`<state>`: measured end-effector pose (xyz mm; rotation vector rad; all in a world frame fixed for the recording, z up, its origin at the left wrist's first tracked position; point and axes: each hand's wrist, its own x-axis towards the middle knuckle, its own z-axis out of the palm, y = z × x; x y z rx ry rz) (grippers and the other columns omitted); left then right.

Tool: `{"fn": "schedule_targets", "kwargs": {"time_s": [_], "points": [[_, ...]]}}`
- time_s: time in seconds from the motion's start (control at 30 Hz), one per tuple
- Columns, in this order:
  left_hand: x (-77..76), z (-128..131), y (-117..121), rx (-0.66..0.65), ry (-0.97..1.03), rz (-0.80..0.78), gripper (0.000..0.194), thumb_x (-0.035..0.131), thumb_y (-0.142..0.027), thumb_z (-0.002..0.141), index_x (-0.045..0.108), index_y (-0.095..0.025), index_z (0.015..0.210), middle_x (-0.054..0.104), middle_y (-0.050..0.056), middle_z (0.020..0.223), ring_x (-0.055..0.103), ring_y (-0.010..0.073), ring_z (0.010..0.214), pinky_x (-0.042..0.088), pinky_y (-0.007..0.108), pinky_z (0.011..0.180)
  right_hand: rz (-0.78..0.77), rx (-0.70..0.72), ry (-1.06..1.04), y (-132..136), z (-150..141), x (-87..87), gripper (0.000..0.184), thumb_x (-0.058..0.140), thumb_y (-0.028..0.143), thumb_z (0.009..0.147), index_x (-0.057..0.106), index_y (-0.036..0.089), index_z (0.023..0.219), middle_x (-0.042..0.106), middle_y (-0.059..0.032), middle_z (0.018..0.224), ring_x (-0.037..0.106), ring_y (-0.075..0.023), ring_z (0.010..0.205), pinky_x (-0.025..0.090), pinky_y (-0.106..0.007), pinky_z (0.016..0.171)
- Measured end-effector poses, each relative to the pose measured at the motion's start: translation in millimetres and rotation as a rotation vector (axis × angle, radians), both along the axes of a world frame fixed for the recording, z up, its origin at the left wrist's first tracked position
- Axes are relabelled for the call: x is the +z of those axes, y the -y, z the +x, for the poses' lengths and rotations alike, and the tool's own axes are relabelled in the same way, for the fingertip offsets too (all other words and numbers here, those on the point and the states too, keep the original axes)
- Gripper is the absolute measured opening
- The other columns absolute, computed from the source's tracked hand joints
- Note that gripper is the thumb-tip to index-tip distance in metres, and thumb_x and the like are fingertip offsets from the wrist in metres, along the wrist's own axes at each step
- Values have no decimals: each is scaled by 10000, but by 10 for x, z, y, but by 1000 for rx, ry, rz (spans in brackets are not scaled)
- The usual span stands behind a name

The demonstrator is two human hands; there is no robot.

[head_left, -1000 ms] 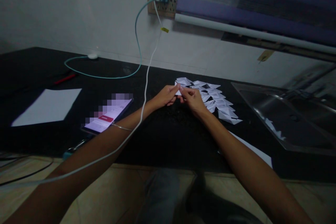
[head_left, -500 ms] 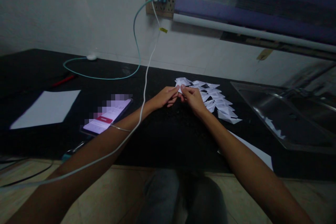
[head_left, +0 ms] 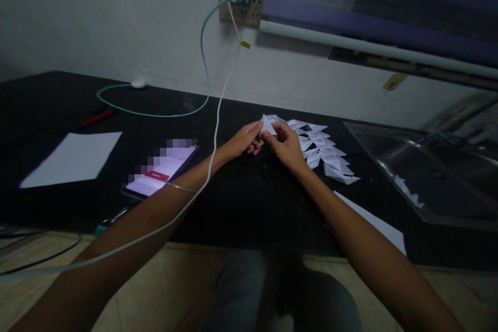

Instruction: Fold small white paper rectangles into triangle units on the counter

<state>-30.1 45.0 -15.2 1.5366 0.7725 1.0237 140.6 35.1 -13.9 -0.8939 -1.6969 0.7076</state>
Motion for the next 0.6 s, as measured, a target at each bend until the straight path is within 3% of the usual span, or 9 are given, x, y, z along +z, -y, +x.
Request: {"fn": "schedule_targets", "kwargs": {"time_s": [0.1,0.23,0.3,0.4,0.53,0.6], "points": [[45,3,13,13,-12,-55,454,337,-573,1075,511,-194,895,582,-22,632,548,56,412,314,177,382,124,-58,-5,30,6,41,138,710,389,887,715,260,935,699,-48,984,634,-222,936,499,-372,817],[46,24,24,39,-61,10,498,325,-609,1063,512,-189,872,591,-11,649,530,51,417,315,180,390,252,-249,124,55,30,59,88,689,319,883,697,243,840,669,-29,837,583,-196,777,463,-360,733],[30,37,33,33,-124,76,506,355,-618,1053,529,-184,859,594,-5,652,524,56,430,341,189,410,283,-269,189,52,29,32,54,670,276,874,683,234,841,643,-16,795,555,-181,721,450,-348,701],[20,38,54,58,-235,183,508,399,-612,1041,557,-177,834,583,1,640,512,70,457,385,206,451,236,-168,236,47,15,-22,58,669,274,872,659,230,908,635,-6,784,563,-171,699,450,-332,670],[49,-16,80,146,-285,255,538,359,-617,1043,556,-178,804,576,9,647,527,95,516,423,225,505,18,74,144,51,4,-22,256,704,455,894,621,256,1032,648,17,759,592,-158,660,466,-310,632],[56,-49,80,169,-331,289,553,314,-615,1049,551,-183,799,567,9,641,531,107,530,438,237,535,-50,162,61,44,12,7,282,669,522,917,628,256,1000,645,22,742,592,-150,645,478,-308,635]]}}
